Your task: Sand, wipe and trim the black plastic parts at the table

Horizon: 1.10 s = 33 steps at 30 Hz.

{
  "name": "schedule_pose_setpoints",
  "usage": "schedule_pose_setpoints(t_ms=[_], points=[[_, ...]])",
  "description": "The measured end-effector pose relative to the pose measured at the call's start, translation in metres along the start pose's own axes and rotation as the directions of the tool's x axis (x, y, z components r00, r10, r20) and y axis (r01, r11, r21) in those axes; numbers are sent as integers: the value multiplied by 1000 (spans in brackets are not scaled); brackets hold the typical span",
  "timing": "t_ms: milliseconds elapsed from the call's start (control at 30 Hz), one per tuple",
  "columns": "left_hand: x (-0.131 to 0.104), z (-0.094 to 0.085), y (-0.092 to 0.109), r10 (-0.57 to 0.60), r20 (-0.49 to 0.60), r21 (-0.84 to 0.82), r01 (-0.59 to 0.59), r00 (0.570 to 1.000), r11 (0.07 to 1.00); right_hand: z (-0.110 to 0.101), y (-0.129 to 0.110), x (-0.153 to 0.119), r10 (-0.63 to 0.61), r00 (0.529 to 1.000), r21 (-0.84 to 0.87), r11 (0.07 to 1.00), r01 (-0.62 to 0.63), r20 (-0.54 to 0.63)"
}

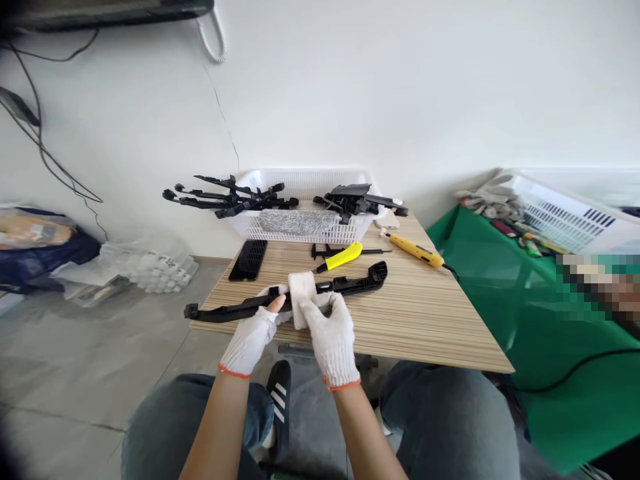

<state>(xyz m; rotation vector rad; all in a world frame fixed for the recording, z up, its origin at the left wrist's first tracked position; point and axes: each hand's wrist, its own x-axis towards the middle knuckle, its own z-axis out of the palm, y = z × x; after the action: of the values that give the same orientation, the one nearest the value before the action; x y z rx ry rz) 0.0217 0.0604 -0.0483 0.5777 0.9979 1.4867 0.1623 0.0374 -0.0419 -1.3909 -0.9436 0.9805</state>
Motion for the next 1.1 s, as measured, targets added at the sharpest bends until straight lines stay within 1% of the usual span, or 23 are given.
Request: schedule_pose_setpoints(t_ms=[100, 167, 233, 267, 333, 367, 400, 433, 467, 500, 533, 567, 600, 633, 700, 767, 833, 900, 1000, 1033, 1067, 1100], points=[[-6, 8, -1, -31, 90, 132, 19, 995, 991, -24, 3, 16, -6, 999, 2, 1000, 6, -49], [-8, 10, -2, -31, 121, 145, 13, 992, 989, -45, 5, 26, -18, 994, -25, 1000, 15, -112], [-9, 10, -3, -21, 117, 127, 6, 993, 992, -68, 8, 36, -21, 980, -61, 998, 9, -198], [-9, 9, -2, -21, 108, 113, 9, 994, 994, -79, 9, 41, -13, 964, -74, 997, -7, -267], [-8, 9, 1, -51, 70, 92, 44, 996, 995, -97, 12, 48, -24, 894, -130, 991, -38, -448], [-7, 9, 4, -94, 49, 95, 89, 994, 992, -102, 14, 51, -72, 859, -215, 976, -45, -506], [-5, 10, 8, -152, 31, 105, 148, 988, 983, -106, 15, 53, -152, 845, -346, 937, -41, -512], [-3, 12, 12, -217, 16, 126, 213, 976, 969, -107, 16, 53, -246, 858, -511, 859, -22, -451], [0, 14, 16, -279, 4, 156, 275, 960, 949, -106, 16, 53, -322, 887, -676, 736, 14, -332], [3, 18, 20, -330, -7, 183, 325, 944, 928, -103, 16, 52, -355, 917, -805, 589, 67, -183], [6, 22, 23, -365, -15, 214, 359, 931, 908, -100, 15, 51, -350, 936, -884, 452, 123, -49], [10, 26, 26, -384, -21, 254, 376, 923, 891, -97, 14, 50, -325, 945, -922, 351, 165, 46], [13, 30, 27, -390, -27, 302, 379, 920, 874, -94, 12, 49, -290, 951, -937, 289, 195, 108], [15, 34, 27, -390, -27, 353, 374, 920, 858, -92, 10, 48, -256, 956, -942, 258, 212, 145], [19, 40, 25, -366, -11, 446, 332, 930, 831, -92, 7, 47, -217, 963, -942, 260, 212, 157], [19, 42, 21, -322, 11, 487, 277, 947, 828, -95, 5, 45, -217, 970, -937, 302, 173, 109], [16, 40, 17, -275, 22, 492, 229, 961, 840, -99, 6, 45, -232, 972, -925, 357, 130, 47], [8, 35, 15, -232, 32, 490, 187, 972, 851, -104, 10, 46, -241, 970, -905, 409, 115, 14], [-17, 20, 13, -126, 103, 521, 55, 987, 852, -117, 15, 52, -235, 971, -879, 455, 142, 35], [-28, 13, 12, -78, 155, 573, -25, 985, 819, -123, 16, 55, -230, 972, -874, 461, 157, 53], [-38, 6, 10, -62, 186, 661, -78, 981, 747, -129, 16, 57, -227, 972, -869, 464, 169, 68], [-49, -2, 8, -94, 203, 771, -100, 975, 629, -134, 16, 58, -224, 971, -868, 465, 177, 78]])
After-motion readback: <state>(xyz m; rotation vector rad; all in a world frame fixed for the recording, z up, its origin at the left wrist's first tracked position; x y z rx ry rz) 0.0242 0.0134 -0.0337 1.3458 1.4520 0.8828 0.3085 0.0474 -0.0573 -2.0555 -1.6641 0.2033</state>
